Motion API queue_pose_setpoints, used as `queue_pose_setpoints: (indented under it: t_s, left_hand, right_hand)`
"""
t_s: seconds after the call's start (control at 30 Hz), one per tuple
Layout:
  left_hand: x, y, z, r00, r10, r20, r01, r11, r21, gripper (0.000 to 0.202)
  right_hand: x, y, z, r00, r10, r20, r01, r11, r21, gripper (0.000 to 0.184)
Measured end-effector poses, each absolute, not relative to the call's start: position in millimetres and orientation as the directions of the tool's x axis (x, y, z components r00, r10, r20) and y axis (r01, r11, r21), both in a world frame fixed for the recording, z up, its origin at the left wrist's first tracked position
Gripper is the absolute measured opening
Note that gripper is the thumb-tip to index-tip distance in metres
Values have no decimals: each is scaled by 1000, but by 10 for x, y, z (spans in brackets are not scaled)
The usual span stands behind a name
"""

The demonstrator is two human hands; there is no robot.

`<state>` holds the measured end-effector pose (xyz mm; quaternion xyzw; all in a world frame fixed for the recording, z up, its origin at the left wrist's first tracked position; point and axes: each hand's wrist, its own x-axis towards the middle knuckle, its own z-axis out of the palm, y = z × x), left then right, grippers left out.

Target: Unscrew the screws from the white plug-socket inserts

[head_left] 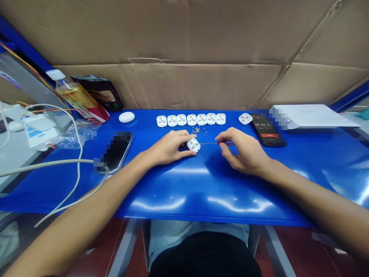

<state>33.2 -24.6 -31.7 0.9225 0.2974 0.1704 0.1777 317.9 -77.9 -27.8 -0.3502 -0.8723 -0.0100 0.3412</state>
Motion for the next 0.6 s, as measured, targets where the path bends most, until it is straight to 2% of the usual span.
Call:
queue_pose_setpoints:
  t_s: [0.13, 0.37, 0.53, 0.6]
  left_hand:
    - [326, -242, -320, 772, 601, 208, 477, -764, 435, 40]
    - [309, -222, -365, 762, 612, 212, 490, -759, 428, 44]
    - [303, -210, -390, 763, 607, 224, 488, -767, 417, 48]
    - [302, -209, -388, 763, 607, 222, 487, -766, 421, 47]
  right_hand:
    - [3185, -785, -249, -556, 578, 598, 580, 785, -219, 26]
    - [3175, -779, -285, -440, 668, 600, 682, 683, -261, 8]
    - [3151, -799, -267, -468, 626, 624, 608, 740, -287, 25]
    - [3156, -796, -260, -481, 635, 605, 606, 739, -295, 24]
